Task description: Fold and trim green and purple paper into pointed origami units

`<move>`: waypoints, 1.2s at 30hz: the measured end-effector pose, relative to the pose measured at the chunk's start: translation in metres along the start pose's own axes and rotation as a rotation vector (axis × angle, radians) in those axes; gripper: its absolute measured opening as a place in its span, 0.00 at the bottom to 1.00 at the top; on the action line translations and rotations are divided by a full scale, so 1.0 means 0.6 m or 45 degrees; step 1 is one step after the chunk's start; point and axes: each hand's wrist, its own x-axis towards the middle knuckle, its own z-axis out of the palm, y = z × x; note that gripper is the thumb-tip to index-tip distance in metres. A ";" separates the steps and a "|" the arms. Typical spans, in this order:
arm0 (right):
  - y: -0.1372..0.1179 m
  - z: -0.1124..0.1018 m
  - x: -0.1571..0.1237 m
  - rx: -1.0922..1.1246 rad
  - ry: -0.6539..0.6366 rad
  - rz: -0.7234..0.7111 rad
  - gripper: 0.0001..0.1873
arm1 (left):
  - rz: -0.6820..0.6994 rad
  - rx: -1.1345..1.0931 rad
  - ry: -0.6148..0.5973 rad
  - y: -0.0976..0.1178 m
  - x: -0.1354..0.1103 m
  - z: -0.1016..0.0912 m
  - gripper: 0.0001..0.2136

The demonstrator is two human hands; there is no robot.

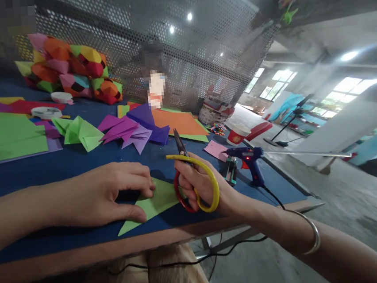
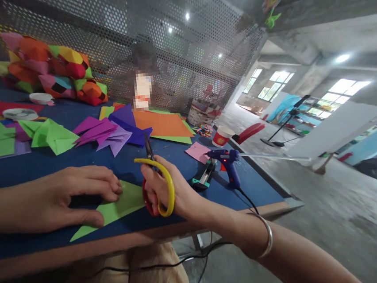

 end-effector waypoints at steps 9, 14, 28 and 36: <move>-0.001 -0.050 -0.002 -0.132 0.172 0.000 0.26 | -0.022 -0.003 -0.022 -0.004 0.005 0.001 0.05; -0.021 -0.028 -0.019 -0.190 0.150 -0.093 0.29 | -0.021 0.048 0.011 -0.015 0.005 0.003 0.18; 0.008 0.081 0.008 0.137 -0.212 -0.167 0.27 | -0.115 0.021 -0.128 -0.001 0.011 -0.011 0.22; 0.007 -0.013 -0.003 -0.066 0.099 -0.078 0.28 | -0.113 0.047 -0.082 -0.012 -0.002 -0.008 0.30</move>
